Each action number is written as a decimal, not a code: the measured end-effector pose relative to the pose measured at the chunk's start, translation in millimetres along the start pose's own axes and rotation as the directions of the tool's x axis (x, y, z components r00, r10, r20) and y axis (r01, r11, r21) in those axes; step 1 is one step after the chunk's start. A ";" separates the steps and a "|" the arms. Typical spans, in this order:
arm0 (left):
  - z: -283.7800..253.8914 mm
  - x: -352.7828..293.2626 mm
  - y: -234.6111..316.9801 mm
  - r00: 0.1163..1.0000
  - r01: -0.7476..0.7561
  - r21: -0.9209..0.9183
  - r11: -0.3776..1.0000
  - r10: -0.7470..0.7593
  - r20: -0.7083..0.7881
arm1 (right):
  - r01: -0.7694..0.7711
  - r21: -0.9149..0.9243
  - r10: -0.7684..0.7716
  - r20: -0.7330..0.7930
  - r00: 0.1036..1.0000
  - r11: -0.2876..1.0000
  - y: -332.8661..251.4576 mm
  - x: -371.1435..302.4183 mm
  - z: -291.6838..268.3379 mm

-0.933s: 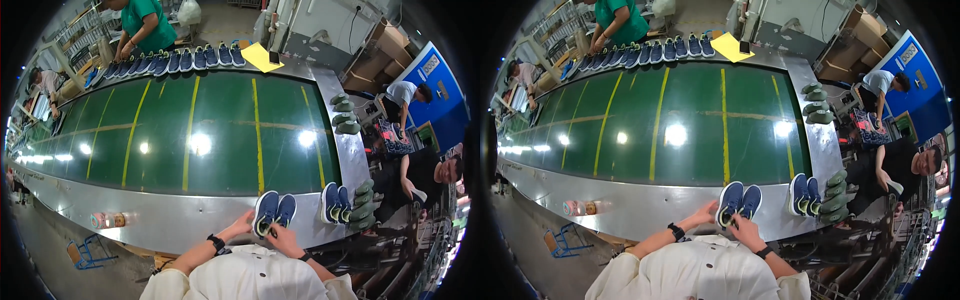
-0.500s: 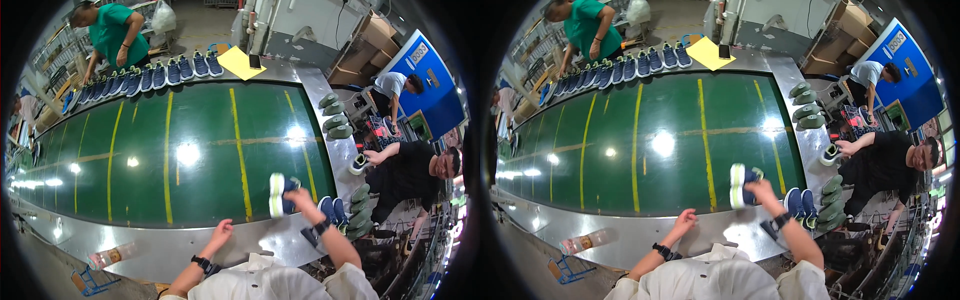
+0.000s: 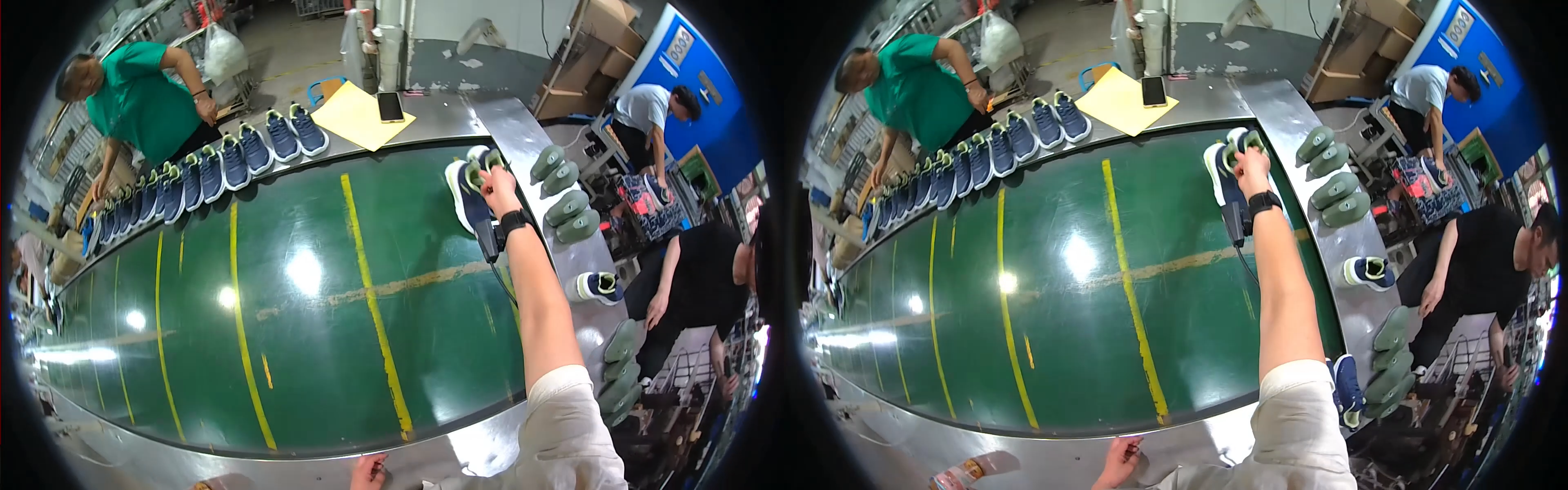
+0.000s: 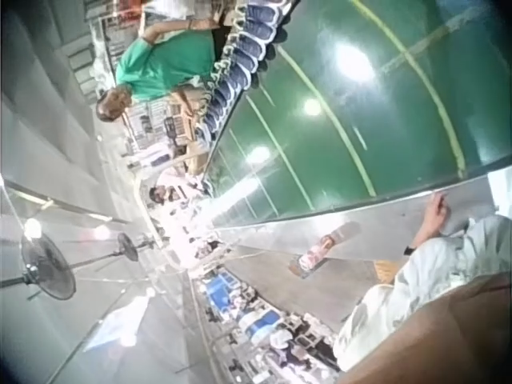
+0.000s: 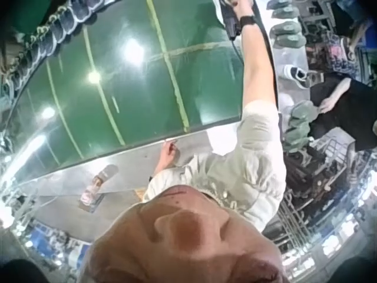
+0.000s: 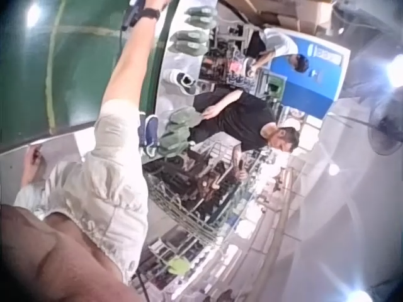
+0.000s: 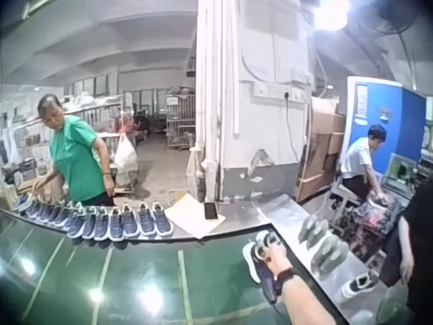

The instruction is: Inspect shoes on a conveyor belt and workstation in a shoe manufacturing facility.

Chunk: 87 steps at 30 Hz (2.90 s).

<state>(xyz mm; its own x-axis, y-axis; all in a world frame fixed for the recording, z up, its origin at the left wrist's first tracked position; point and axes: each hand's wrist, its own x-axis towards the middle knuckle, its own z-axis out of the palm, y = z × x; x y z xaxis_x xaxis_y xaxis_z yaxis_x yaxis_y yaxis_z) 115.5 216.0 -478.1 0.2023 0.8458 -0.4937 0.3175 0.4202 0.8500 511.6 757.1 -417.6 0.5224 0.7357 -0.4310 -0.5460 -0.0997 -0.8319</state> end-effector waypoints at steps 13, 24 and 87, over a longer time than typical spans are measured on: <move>-4.7 30.3 -22.2 0.986 -0.160 0.085 0.983 0.156 0.049 | -0.019 -0.619 0.053 0.037 0.998 0.785 50.4 -360.1 -288.8; 5.5 44.2 -2.6 0.989 -0.134 0.273 0.953 0.112 0.093 | 0.010 -0.992 -0.301 0.048 0.952 -0.127 20.7 -418.0 -450.0; -25.1 -54.8 -65.4 0.764 -0.015 -0.455 0.890 -0.284 -0.580 | 0.817 -0.576 0.117 0.811 0.574 -0.014 123.3 -539.3 -311.0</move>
<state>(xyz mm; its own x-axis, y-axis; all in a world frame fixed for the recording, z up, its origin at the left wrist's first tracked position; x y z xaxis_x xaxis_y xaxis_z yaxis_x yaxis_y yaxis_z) 60.4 150.5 -502.1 -0.4730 0.7171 -0.5118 -0.1422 0.5111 0.8477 366.2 139.7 -396.5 -0.2953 0.9534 -0.0615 0.8118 0.2164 -0.5423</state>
